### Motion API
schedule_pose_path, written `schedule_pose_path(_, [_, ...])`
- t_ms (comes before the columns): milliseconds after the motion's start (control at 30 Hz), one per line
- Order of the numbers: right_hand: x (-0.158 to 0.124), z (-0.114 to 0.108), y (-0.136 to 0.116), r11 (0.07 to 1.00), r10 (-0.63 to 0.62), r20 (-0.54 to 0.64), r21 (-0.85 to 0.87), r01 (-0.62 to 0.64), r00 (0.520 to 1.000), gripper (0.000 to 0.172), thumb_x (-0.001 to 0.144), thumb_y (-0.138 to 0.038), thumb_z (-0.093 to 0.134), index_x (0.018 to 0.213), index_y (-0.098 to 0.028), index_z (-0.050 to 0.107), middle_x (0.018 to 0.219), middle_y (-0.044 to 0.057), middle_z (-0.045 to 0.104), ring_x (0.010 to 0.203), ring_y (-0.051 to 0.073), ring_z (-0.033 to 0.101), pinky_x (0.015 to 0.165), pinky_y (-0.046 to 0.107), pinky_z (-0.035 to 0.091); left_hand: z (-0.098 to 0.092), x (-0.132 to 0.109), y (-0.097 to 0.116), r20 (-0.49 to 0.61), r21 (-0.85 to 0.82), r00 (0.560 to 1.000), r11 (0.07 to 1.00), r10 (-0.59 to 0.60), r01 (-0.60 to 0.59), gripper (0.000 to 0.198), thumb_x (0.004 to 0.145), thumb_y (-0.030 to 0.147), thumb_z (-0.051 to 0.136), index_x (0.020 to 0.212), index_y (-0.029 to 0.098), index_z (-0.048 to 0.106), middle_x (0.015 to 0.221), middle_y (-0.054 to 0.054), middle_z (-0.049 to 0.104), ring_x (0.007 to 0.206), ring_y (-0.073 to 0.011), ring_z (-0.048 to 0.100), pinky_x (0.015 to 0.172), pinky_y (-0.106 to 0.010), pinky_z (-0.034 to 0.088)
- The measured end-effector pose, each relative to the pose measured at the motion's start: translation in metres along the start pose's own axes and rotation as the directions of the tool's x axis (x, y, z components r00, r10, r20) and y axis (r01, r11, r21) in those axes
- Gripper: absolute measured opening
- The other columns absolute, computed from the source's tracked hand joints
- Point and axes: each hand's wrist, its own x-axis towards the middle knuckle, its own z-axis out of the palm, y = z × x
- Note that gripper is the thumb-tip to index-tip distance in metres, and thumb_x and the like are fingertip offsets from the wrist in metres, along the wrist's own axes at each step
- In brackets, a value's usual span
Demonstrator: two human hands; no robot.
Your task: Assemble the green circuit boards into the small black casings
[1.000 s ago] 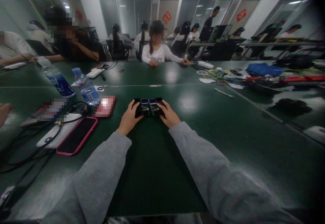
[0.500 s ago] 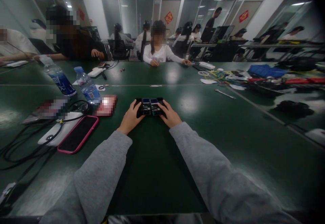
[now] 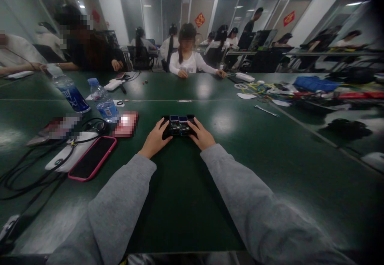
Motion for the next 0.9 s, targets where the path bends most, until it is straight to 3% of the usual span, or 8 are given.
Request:
schedule_pose_path(567, [0.0005, 0.0008, -0.0008, 0.999, -0.007, -0.009, 0.04, 0.007, 1.0, 0.066, 0.089, -0.024, 0.058, 0.149, -0.029, 0.032, 0.158, 0.011, 0.02, 0.139, 0.032, 0.036, 0.105, 0.056, 0.046, -0.001, -0.0008, 0.0012, 0.002, -0.008, 1.0, 1.0, 0.002, -0.002, 0.069, 0.084, 0.033, 0.06, 0.146, 0.023, 0.034, 0.156, -0.014, 0.028, 0.139, -0.0332, 0.037, 0.108, -0.054, 0.042])
schedule_pose_path(733, [-0.0001, 0.0002, 0.0018, 0.997, 0.074, -0.035, 0.019, -0.074, 0.997, 0.066, 0.087, -0.028, 0.062, 0.147, -0.027, 0.035, 0.156, 0.012, 0.023, 0.14, 0.033, 0.035, 0.104, 0.057, 0.046, -0.0054, -0.0014, 0.0044, 0.034, -0.038, 0.999, 0.999, -0.034, 0.035, 0.068, 0.083, 0.024, 0.056, 0.147, 0.024, 0.034, 0.158, -0.012, 0.025, 0.136, -0.0323, 0.042, 0.107, -0.052, 0.045])
schedule_pose_path(900, [0.0002, -0.0013, 0.0019, 0.993, 0.116, -0.045, 0.02, -0.115, 0.992, 0.066, 0.085, -0.03, 0.067, 0.144, -0.025, 0.039, 0.155, 0.013, 0.025, 0.14, 0.033, 0.035, 0.106, 0.058, 0.045, -0.0065, -0.0005, 0.005, -0.011, -0.03, 0.997, 0.996, -0.08, 0.08, 0.056, 0.087, 0.021, 0.047, 0.143, 0.023, 0.042, 0.155, -0.01, 0.034, 0.135, -0.0304, 0.044, 0.109, -0.053, 0.044])
